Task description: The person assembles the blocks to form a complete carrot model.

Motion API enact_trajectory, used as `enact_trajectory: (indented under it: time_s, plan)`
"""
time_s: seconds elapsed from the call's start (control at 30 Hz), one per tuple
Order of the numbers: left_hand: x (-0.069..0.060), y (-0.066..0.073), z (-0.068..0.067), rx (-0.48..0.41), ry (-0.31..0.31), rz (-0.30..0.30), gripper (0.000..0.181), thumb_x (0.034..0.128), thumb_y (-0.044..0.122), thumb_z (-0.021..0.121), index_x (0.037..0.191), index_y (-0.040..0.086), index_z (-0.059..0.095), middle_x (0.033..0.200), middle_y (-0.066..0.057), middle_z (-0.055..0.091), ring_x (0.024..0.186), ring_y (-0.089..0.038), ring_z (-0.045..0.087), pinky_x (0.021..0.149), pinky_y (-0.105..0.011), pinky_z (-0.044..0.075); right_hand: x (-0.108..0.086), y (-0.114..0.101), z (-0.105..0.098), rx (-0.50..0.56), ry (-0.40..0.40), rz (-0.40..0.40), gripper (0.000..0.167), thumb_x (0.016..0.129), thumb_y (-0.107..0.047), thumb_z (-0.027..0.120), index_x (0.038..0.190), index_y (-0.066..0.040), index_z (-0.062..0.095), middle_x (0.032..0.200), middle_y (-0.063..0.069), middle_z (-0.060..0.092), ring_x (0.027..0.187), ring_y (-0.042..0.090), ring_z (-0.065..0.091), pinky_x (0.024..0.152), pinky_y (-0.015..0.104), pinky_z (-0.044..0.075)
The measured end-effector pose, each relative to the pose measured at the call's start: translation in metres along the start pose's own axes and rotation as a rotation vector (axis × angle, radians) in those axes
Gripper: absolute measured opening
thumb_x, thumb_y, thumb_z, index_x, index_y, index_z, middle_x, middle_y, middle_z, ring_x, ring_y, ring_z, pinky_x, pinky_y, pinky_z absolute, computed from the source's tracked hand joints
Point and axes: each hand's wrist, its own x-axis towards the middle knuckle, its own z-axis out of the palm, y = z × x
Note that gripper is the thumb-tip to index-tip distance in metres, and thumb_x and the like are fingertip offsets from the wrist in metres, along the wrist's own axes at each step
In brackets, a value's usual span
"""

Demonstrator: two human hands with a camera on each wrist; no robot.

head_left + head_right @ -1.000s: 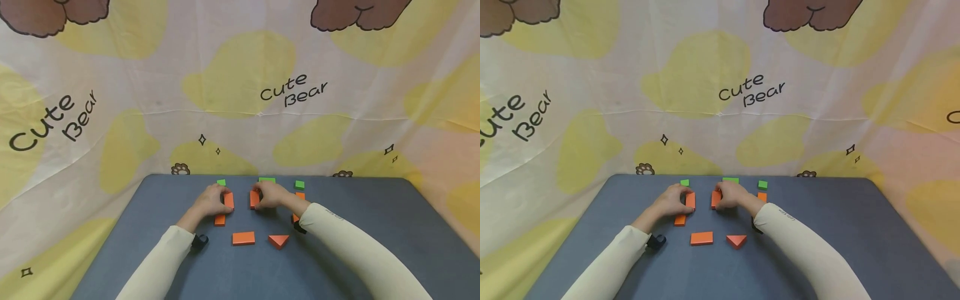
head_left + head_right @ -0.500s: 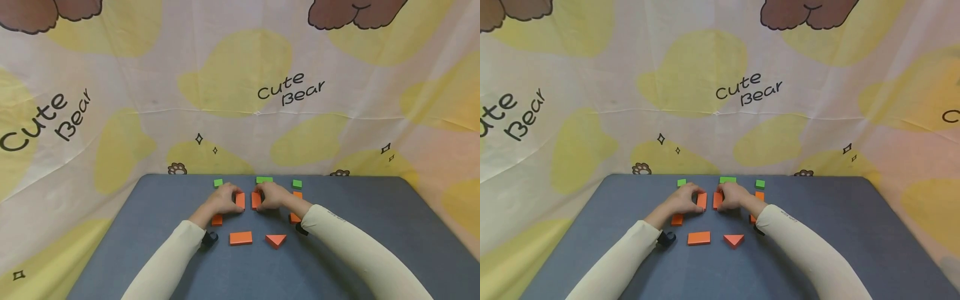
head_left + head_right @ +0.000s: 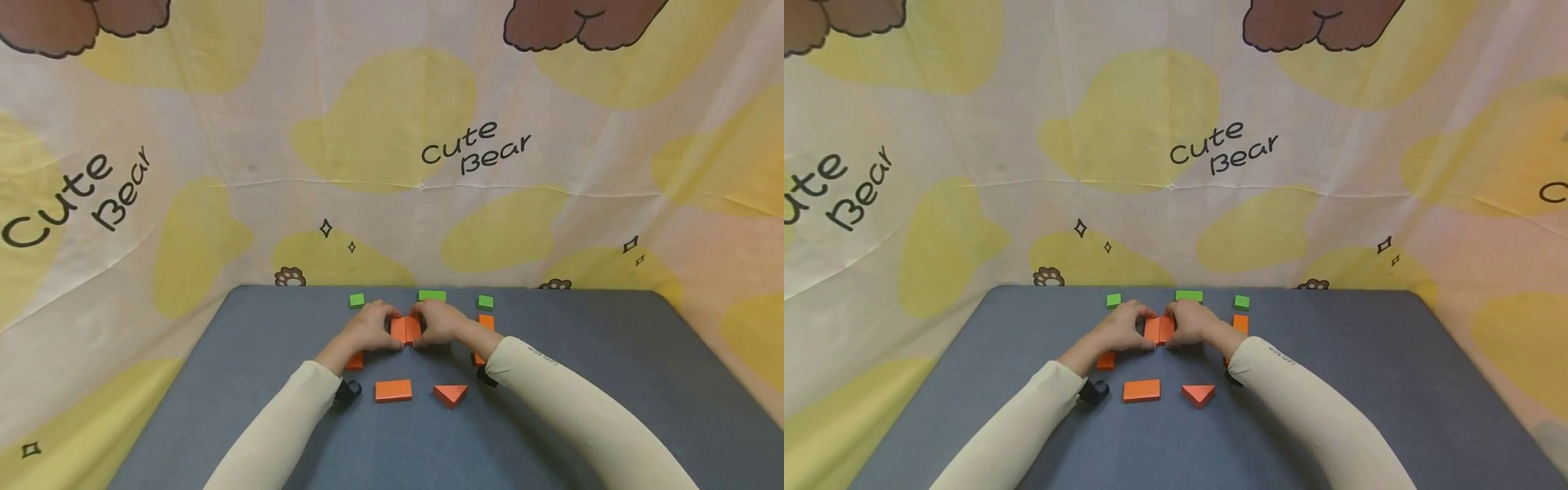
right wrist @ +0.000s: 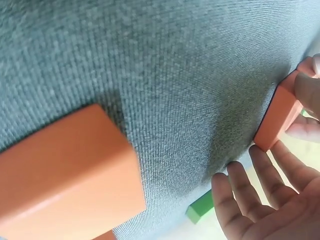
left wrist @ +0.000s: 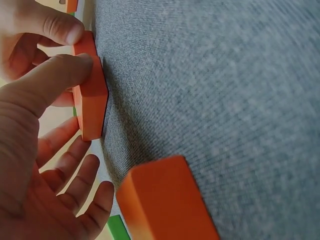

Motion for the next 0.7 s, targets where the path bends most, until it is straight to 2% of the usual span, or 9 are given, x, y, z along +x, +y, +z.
enact_trajectory:
  time_s: [0.17, 0.33, 0.53, 0.7]
  plan:
    - [0.000, 0.000, 0.000, -0.003, 0.006, -0.001, 0.053, 0.0722, 0.034, 0.083, 0.119, 0.016, 0.066, 0.120, -0.005, 0.058, 0.113, -0.026, 0.051, 0.094, -0.043, 0.047, -0.002, 0.000, -0.003, -0.014, -0.005, 0.008, 0.056, 0.073, -0.031, 0.083, 0.122, -0.010, 0.062, 0.106, 0.003, 0.065, 0.090, 0.016, 0.058, 0.083, 0.036, 0.051]
    - [0.001, -0.001, 0.001, 0.000, 0.016, -0.016, 0.054, 0.0718, 0.034, 0.083, 0.120, 0.017, 0.066, 0.123, -0.006, 0.057, 0.115, -0.027, 0.050, 0.095, -0.044, 0.047, -0.008, 0.002, -0.012, 0.018, 0.014, 0.030, 0.061, 0.072, -0.033, 0.083, 0.125, -0.012, 0.060, 0.115, 0.007, 0.065, 0.103, 0.023, 0.061, 0.089, 0.042, 0.052]
    - [0.001, -0.003, 0.000, 0.008, 0.009, -0.039, 0.055, 0.0722, 0.036, 0.083, 0.122, 0.019, 0.066, 0.125, -0.005, 0.057, 0.117, -0.027, 0.049, 0.097, -0.046, 0.046, -0.022, 0.007, -0.025, 0.076, 0.021, 0.032, 0.062, 0.076, -0.029, 0.081, 0.129, -0.008, 0.058, 0.122, 0.013, 0.062, 0.112, 0.030, 0.059, 0.094, 0.047, 0.049]
    - [0.003, -0.002, 0.004, 0.008, -0.001, -0.050, 0.058, 0.0718, 0.038, 0.083, 0.123, 0.019, 0.066, 0.123, -0.003, 0.057, 0.116, -0.024, 0.049, 0.097, -0.044, 0.046, -0.037, 0.020, -0.031, 0.061, 0.011, 0.044, 0.061, 0.078, -0.029, 0.080, 0.129, -0.007, 0.057, 0.123, 0.015, 0.061, 0.114, 0.032, 0.058, 0.094, 0.049, 0.049]
